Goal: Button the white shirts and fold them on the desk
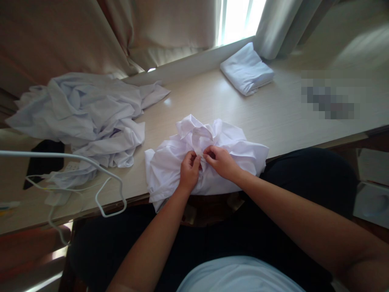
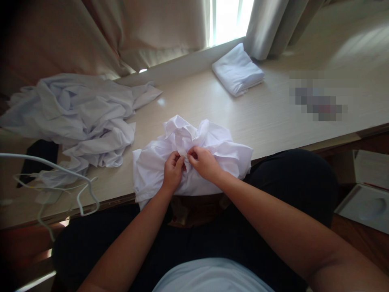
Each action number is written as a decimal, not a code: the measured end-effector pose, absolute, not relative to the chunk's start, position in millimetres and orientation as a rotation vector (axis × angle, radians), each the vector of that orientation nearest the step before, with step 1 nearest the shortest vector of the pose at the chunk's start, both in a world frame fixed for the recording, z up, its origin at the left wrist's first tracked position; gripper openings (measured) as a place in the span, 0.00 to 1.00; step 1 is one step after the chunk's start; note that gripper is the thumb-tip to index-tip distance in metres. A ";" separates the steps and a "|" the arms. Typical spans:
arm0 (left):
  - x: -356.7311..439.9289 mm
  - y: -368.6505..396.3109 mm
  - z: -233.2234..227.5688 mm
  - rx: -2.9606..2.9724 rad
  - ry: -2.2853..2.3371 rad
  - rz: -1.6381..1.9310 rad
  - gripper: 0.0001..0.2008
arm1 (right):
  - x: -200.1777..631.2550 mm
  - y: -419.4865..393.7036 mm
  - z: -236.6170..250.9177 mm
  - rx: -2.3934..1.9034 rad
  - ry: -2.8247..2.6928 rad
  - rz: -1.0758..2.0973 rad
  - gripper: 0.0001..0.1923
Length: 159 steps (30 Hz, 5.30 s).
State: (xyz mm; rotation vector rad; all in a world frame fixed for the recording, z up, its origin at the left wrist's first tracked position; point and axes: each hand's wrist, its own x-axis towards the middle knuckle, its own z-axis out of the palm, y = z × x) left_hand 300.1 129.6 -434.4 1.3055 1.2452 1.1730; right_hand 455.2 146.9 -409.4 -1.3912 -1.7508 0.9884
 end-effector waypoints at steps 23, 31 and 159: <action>299.3 129.5 -438.9 1.309 1.247 1.134 0.12 | 456.5 151.6 -414.4 -1.409 -1.716 1.090 0.06; 299.8 129.3 -436.4 1.299 1.246 1.141 0.11 | 458.6 152.9 -413.6 -1.384 -1.680 1.127 0.07; 300.6 129.3 -432.9 1.345 1.277 1.147 0.12 | 458.7 141.8 -421.0 -1.358 -2.034 0.760 0.06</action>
